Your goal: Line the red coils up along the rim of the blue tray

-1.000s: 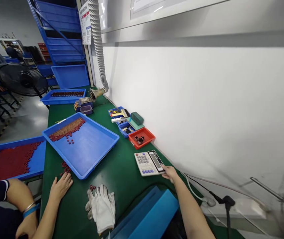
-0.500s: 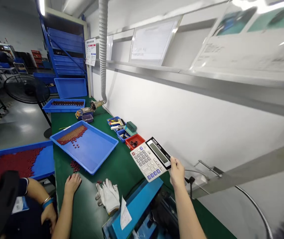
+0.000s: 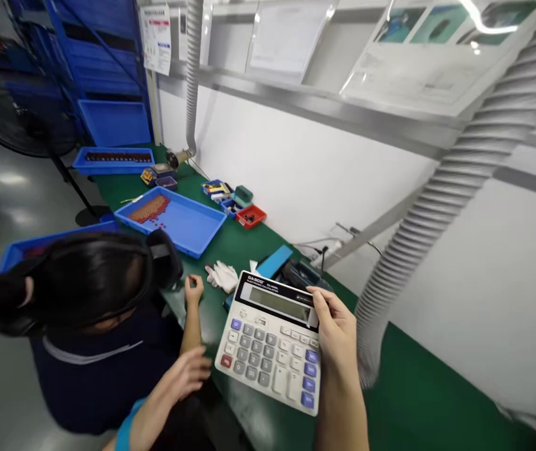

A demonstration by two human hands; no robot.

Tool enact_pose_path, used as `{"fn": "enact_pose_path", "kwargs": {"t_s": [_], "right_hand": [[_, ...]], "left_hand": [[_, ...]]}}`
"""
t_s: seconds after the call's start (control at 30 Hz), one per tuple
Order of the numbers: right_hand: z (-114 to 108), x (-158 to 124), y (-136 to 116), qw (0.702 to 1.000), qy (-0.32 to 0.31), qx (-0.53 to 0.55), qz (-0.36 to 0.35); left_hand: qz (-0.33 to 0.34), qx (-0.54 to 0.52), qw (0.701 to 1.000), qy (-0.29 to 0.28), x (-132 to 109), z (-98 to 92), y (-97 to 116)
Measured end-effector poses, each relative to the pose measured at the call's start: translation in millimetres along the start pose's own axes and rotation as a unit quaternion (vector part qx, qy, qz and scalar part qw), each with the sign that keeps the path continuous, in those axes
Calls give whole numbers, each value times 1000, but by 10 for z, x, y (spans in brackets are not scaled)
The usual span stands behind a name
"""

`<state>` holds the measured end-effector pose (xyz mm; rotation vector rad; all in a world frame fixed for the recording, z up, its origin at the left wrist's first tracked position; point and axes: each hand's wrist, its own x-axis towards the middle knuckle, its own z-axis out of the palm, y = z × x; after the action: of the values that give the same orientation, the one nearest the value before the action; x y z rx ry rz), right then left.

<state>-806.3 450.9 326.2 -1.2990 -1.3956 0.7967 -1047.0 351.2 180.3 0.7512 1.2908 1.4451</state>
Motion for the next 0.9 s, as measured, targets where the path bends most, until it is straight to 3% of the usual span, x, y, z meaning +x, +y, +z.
{"fn": "enact_pose_path", "kwargs": {"t_s": [0.1, 0.17, 0.33, 0.5, 0.57, 0.73, 0.9], "right_hand": [[75, -765, -112, 1000, 6, -4, 20], [149, -1274, -227, 999, 28, -22, 27], [379, -2359, -557, 992, 94, -41, 69], [503, -3058, -788, 987, 123, -58, 82], [513, -3264, -829, 986, 131, -51, 91], [495, -3701, -838, 980, 150, -18, 131], [419, -4180, -870, 966, 198, 50, 157]], "left_hand": [[-68, -101, 974, -190, -956, -118, 420], [-89, -142, 952, -257, -1342, -253, 616], [-98, -79, 961, -246, -1831, -732, 651], [-127, -88, 950, -271, -2265, -1154, 671], [-129, -98, 946, -282, -2409, -1241, 708], [-133, -24, 962, -239, -2709, -1357, 670], [-150, -62, 952, -258, -3027, -1465, 575]]}}
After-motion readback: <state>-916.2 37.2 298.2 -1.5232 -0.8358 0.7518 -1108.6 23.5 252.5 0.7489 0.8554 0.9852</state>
